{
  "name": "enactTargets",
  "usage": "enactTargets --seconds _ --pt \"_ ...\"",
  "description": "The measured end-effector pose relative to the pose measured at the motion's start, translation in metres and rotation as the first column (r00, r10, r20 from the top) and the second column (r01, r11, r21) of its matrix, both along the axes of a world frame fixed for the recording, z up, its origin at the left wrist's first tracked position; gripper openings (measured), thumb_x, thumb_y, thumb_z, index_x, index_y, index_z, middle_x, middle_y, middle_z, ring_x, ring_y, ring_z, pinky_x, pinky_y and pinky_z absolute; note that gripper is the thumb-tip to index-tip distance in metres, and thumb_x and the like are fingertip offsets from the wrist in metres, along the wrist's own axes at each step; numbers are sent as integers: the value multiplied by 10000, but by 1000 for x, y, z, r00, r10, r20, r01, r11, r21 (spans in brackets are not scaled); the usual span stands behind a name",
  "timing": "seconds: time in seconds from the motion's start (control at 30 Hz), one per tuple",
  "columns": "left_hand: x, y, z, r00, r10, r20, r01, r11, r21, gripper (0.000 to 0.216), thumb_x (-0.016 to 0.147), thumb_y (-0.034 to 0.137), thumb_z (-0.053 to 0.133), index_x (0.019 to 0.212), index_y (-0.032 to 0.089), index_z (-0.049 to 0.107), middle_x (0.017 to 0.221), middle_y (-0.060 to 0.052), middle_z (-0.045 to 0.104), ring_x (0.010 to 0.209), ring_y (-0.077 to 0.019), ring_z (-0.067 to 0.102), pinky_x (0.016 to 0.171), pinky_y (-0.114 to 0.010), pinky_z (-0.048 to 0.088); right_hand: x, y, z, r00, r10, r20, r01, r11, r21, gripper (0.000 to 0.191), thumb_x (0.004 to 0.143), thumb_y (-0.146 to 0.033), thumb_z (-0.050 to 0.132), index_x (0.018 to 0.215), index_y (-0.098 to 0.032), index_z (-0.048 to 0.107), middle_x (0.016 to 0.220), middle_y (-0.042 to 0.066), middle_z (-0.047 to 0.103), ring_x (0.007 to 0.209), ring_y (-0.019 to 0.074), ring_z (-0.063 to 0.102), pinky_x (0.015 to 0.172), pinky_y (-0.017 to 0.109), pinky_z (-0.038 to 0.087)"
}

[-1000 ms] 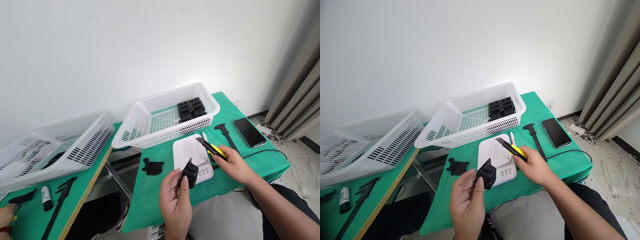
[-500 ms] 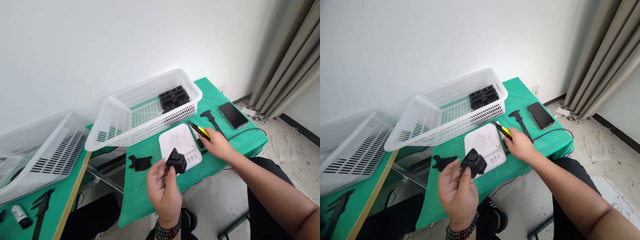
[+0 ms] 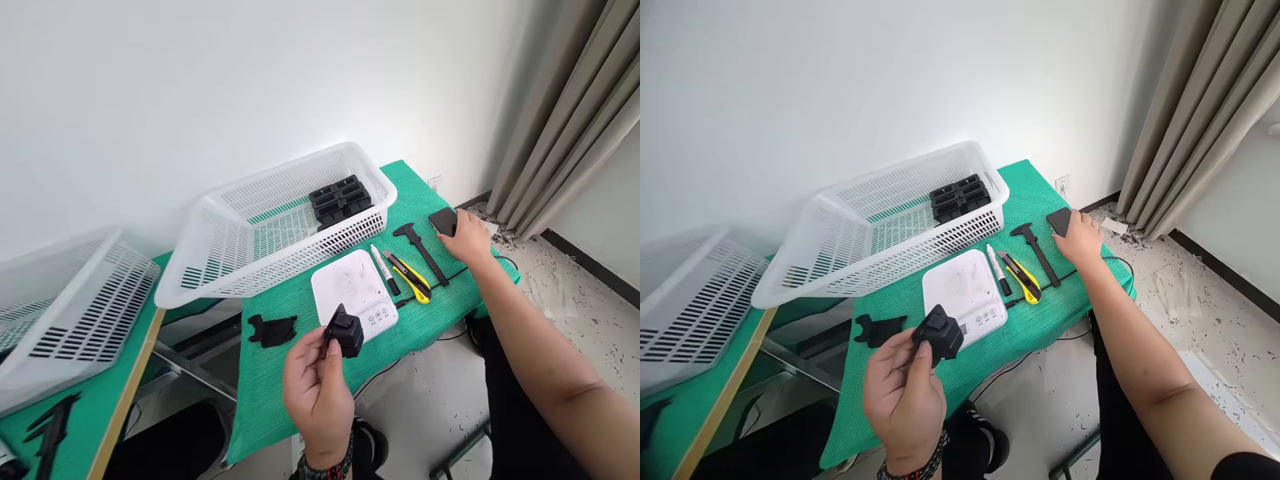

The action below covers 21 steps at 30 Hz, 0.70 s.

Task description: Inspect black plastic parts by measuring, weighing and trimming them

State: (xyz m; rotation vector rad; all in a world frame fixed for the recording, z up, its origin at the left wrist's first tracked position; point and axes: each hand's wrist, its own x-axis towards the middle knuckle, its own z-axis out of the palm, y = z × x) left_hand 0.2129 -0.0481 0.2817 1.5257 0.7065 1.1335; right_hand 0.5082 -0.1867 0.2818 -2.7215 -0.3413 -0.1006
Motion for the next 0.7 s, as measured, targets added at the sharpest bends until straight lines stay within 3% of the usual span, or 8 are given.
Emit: enactTargets --seconds 0.2,0.33,0.53,0.7 --pt "0 -1 -1 1000 -13 19 12 1000 26 263 879 364 772 1083 205 731 1014 -62 765 942 -193 741 780 -257 632 11 1 -6 995 13 -96 -20 997 -70 644 892 -453 679 1414 -147 458 1404 215 604 1294 399 530 990 482 461" --pt "1 0 -3 999 -27 26 27 999 24 260 878 361 774 1086 212 731 1021 -57 766 952 -185 743 794 -247 630 8 2 -6 997 4 -80 -9 998 -64 629 911 -424 661 1431 -134 460 1418 217 599 1304 398 535 1004 487 462" --pt "1 1 -3 1000 0 5 0 1000 18 271 866 372 782 1073 204 735 1006 -61 768 933 -189 748 764 -244 633 9 -3 -7 995 19 -103 -22 999 -28 764 899 -496 680 1521 -155 396 1466 204 579 1324 384 539 1020 474 465" --pt "3 -1 -1 1000 4 -14 -4 1000 20 267 860 371 786 1061 201 739 989 -61 770 914 -183 747 750 -235 633 10 -6 -2 992 40 -121 -44 999 -32 709 891 -474 681 1485 -176 433 1440 183 600 1310 386 553 988 484 489"
